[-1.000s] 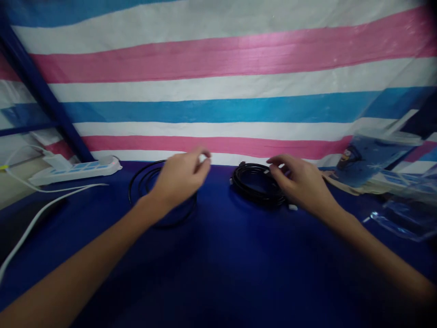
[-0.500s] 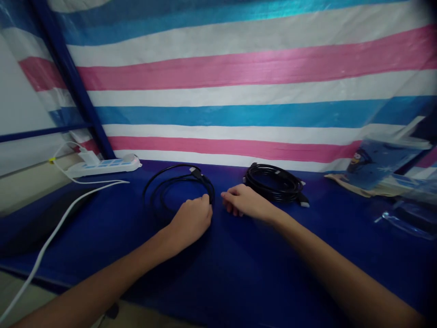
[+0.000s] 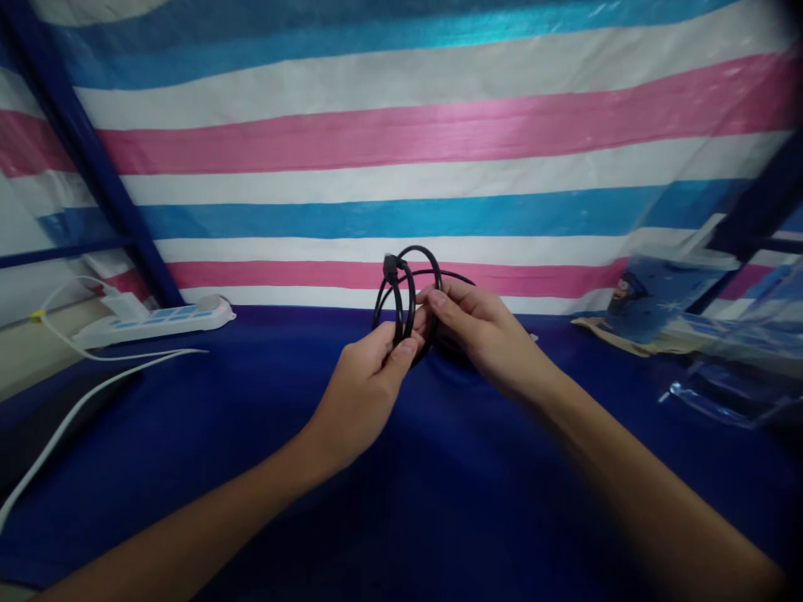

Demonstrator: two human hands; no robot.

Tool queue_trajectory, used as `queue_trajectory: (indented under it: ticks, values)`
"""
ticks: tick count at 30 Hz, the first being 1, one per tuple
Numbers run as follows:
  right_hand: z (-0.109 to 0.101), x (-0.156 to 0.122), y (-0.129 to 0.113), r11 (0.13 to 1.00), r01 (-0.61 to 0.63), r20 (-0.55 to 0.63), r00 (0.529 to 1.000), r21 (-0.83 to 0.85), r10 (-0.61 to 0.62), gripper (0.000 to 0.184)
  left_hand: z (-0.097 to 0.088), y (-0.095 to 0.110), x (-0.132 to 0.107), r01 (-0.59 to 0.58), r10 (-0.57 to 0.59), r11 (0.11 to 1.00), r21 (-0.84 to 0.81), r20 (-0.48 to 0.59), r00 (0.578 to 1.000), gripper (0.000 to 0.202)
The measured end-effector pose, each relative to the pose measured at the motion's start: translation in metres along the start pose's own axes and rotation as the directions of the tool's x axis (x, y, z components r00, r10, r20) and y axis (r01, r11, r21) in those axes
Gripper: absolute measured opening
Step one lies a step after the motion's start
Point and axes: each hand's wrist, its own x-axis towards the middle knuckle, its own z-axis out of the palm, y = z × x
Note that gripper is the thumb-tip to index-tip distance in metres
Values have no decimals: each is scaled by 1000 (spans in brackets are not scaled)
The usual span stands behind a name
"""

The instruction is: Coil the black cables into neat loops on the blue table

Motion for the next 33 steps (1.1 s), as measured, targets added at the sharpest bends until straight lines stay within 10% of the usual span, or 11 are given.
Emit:
queue_trajectory:
  ticks: [8, 20, 26, 31, 33]
  values:
    - [-15, -6, 9, 877, 105, 30, 994, -469, -103, 22, -20, 10, 37, -90, 23, 969, -230, -277, 961, 19]
    - [35, -19, 46, 221, 385, 396, 918, -896, 9, 17, -34, -13, 37, 184, -266, 833, -521, -87, 960, 14]
    - [23, -19, 44, 377, 264, 183, 954, -888, -237, 27, -63, -1, 42, 29, -102, 900, -436, -144, 984, 13]
    - [1, -19, 16, 241, 26, -142, 745, -970, -652, 33, -79, 10, 39, -12, -19, 957, -291, -104, 994, 12]
    - [-8, -16, 9, 313, -71, -254, 763, -947, -594, 52, -77, 13, 36, -23, 0, 963, -268, -88, 996, 12]
